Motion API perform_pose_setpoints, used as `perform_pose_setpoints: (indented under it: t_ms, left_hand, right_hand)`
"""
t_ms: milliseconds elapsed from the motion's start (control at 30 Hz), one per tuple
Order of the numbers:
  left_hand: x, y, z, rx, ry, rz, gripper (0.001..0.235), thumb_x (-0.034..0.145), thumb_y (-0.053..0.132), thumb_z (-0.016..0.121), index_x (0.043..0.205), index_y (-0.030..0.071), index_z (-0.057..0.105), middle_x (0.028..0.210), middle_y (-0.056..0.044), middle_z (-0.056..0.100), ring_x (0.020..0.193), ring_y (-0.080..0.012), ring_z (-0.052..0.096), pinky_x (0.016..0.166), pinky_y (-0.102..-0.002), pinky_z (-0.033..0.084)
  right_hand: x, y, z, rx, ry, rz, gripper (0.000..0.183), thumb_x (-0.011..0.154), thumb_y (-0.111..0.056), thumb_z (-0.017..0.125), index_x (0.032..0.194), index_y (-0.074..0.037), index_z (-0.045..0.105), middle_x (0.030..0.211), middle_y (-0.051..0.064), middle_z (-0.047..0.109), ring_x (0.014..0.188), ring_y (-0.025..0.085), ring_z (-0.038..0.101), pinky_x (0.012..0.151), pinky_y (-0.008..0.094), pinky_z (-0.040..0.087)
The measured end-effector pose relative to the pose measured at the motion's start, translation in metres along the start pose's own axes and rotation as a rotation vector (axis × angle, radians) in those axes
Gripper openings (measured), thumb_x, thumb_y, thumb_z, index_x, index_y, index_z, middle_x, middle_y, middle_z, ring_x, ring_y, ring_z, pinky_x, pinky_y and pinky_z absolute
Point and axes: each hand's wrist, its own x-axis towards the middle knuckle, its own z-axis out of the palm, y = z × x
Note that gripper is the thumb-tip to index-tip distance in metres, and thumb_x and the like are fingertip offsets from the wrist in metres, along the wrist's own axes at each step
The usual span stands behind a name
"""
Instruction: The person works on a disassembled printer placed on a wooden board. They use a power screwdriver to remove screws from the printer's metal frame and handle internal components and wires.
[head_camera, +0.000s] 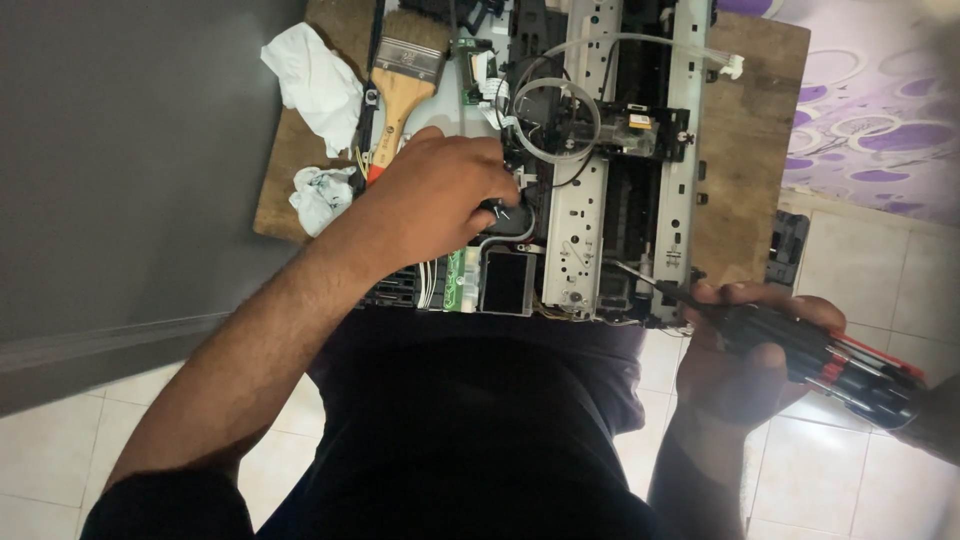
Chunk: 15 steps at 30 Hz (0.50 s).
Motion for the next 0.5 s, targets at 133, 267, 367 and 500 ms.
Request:
perform_pose_setpoints:
  t_ms: [133, 267, 367, 500]
  left_hand:
    - [0.001, -0.002, 0.0, -0.017, 0.017, 0.065, 0.027, 0.082, 0.017, 0.082, 0.109, 0.021, 0.08, 0.099, 0.001, 0.065, 0.092, -0.0231, 0.063, 0.084, -0.047, 0.041]
    - [0.006, -0.006, 0.011, 0.045, 0.033, 0.1, 0.017, 0.082, 0.017, 0.082, 0.096, 0.025, 0.082, 0.092, 0.003, 0.062, 0.085, -0.0235, 0.063, 0.081, -0.046, 0.039]
    - [0.008, -0.005, 0.012, 0.055, 0.035, 0.072, 0.019, 0.079, 0.021, 0.086, 0.098, 0.026, 0.082, 0.091, 0.005, 0.063, 0.086, -0.022, 0.064, 0.08, -0.044, 0.039]
    - [0.007, -0.001, 0.008, 0.007, 0.042, 0.072, 0.018, 0.08, 0.018, 0.085, 0.098, 0.023, 0.082, 0.091, 0.004, 0.065, 0.087, -0.0218, 0.064, 0.084, -0.045, 0.04]
  right_hand:
    - [0.0, 0.002, -0.002, 0.05, -0.018, 0.016, 0.034, 0.103, -0.034, 0.074, 0.131, -0.025, 0.057, 0.12, 0.013, 0.068, 0.106, 0.033, 0.071, 0.085, 0.046, 0.064]
    - [0.002, -0.003, 0.007, -0.004, 0.001, 0.01, 0.036, 0.101, -0.038, 0.075, 0.128, -0.023, 0.056, 0.115, 0.013, 0.068, 0.103, 0.032, 0.072, 0.078, 0.04, 0.064]
    - [0.003, -0.003, 0.01, -0.014, 0.01, -0.004, 0.035, 0.101, -0.038, 0.076, 0.127, -0.023, 0.057, 0.114, 0.011, 0.068, 0.101, 0.031, 0.072, 0.077, 0.04, 0.064]
    - [0.004, -0.002, 0.007, 0.013, -0.015, -0.014, 0.034, 0.101, -0.036, 0.075, 0.128, -0.023, 0.058, 0.114, 0.011, 0.069, 0.101, 0.031, 0.072, 0.078, 0.04, 0.064]
